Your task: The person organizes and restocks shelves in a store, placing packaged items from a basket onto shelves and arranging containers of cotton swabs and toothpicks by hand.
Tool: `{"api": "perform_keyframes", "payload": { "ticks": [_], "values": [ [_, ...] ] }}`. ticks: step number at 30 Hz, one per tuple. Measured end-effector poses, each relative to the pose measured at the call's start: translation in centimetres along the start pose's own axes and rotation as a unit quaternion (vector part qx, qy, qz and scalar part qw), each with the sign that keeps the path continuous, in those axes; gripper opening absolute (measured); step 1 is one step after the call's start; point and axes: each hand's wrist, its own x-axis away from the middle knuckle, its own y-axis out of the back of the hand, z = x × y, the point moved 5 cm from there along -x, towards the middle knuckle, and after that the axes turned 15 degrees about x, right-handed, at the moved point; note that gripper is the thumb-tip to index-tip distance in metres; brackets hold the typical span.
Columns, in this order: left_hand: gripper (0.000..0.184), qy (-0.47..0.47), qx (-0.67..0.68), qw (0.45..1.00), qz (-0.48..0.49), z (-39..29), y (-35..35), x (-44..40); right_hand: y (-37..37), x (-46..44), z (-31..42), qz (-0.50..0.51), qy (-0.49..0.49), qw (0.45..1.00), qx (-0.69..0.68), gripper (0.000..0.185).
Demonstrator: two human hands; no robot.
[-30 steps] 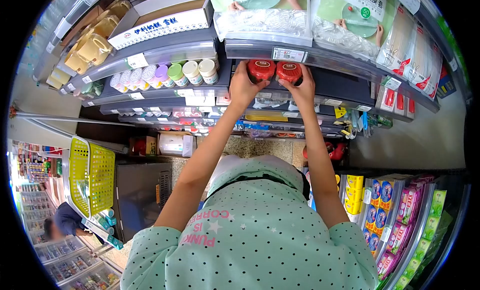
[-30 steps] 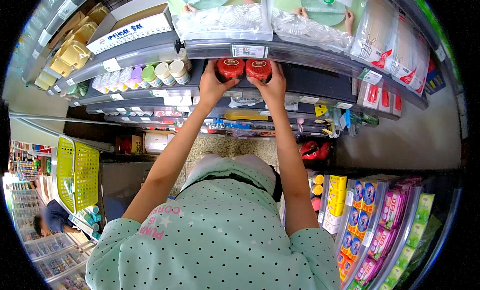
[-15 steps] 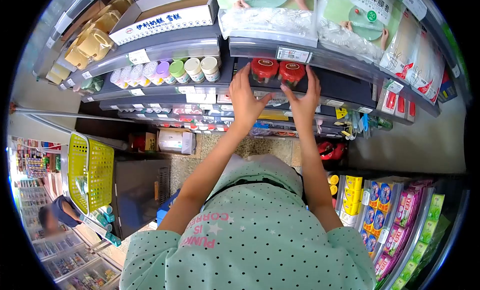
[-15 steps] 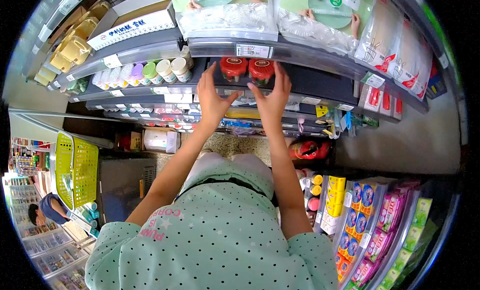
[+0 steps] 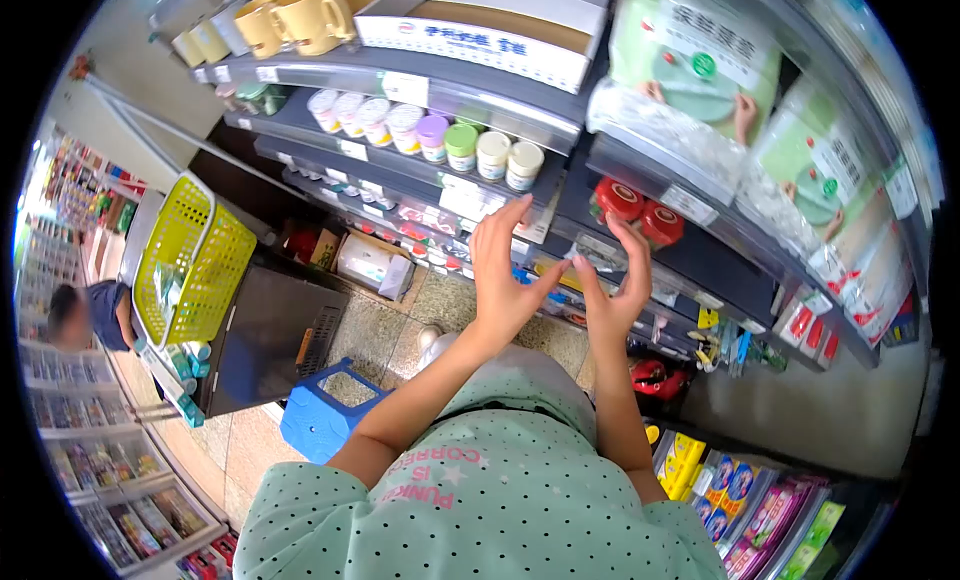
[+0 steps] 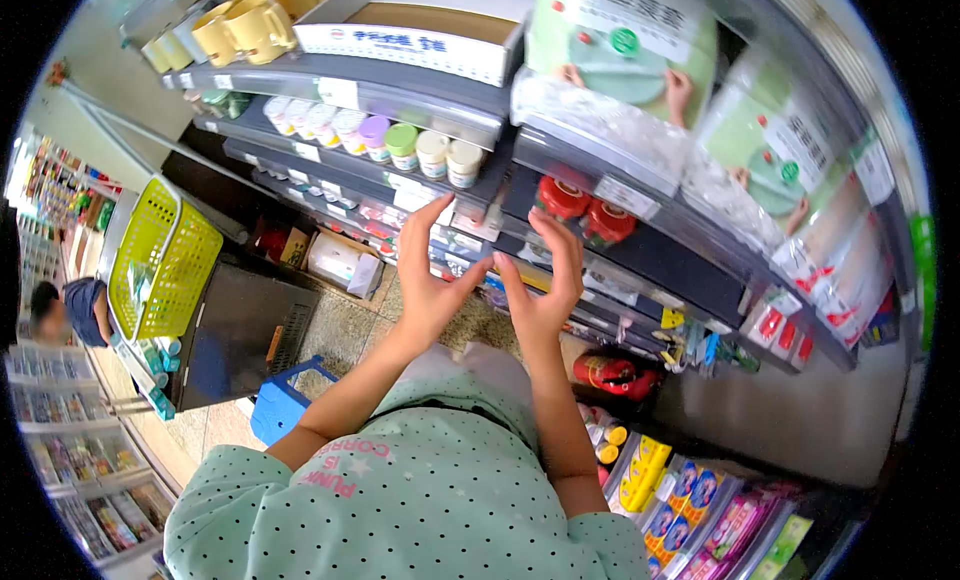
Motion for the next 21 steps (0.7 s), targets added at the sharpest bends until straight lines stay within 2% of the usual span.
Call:
{"api": "perform_keyframes", "payload": {
  "ticks": [5,6,12,21],
  "values": [
    [0.083,0.055,-0.018,0.998,-0.026,-0.4,5.8,0.4,-3.2,0.5,3.4,0.064,0.000,0.997,-0.042,0.047],
    [0.078,0.037,-0.027,0.998,-0.047,-0.8,6.9,0.0,-4.2,0.3,3.8,0.073,0.005,0.996,-0.056,0.047],
    [0.077,0.059,-0.059,0.991,-0.101,0.4,15.5,0.2,-11.6,0.9,8.9,0.146,0.005,0.981,-0.129,0.045],
    [0.076,0.077,-0.118,0.976,-0.168,0.6,31.8,0.8,-22.5,4.6,21.0,0.223,0.022,0.953,-0.202,0.046]
  ]
}}
